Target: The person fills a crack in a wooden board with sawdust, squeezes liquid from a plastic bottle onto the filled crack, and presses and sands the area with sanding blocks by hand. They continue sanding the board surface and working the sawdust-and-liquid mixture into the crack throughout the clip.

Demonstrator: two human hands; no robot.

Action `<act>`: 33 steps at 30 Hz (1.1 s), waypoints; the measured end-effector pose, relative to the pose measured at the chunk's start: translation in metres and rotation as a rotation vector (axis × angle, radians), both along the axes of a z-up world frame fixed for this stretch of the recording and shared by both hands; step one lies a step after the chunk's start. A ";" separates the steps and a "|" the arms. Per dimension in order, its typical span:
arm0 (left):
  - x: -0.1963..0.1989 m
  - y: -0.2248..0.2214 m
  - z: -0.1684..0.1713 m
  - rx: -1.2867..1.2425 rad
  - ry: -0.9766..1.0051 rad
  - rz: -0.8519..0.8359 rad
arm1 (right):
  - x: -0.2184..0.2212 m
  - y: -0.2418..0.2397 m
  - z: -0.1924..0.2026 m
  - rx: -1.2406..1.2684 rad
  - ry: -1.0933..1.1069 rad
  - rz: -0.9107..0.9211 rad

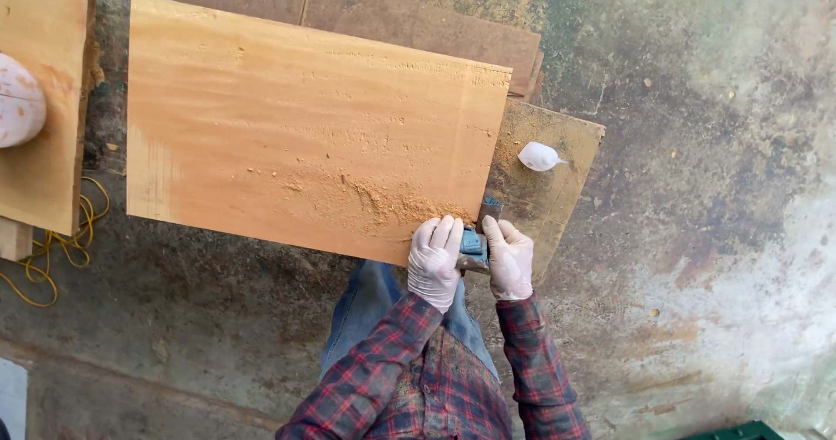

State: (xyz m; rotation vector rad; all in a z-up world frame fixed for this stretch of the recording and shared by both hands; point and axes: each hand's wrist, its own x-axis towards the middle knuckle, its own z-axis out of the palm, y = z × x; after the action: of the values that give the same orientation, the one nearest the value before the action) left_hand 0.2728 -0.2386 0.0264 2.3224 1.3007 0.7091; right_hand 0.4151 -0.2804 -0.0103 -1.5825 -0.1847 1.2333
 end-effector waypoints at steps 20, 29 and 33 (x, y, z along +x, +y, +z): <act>-0.025 0.041 -0.004 0.225 -0.143 -0.157 | 0.006 -0.006 -0.009 0.027 0.104 0.022; -0.024 0.035 0.007 -0.008 -0.008 -0.452 | 0.006 -0.006 -0.007 0.072 0.139 -0.010; -0.048 0.031 0.007 0.060 -0.034 -0.503 | 0.008 -0.002 -0.001 0.060 0.138 -0.013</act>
State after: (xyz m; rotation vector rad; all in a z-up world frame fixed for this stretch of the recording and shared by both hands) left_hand 0.2248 -0.2073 0.0330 2.5214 0.6374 0.6161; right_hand 0.4229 -0.2821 -0.0112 -1.4395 -0.1218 1.3093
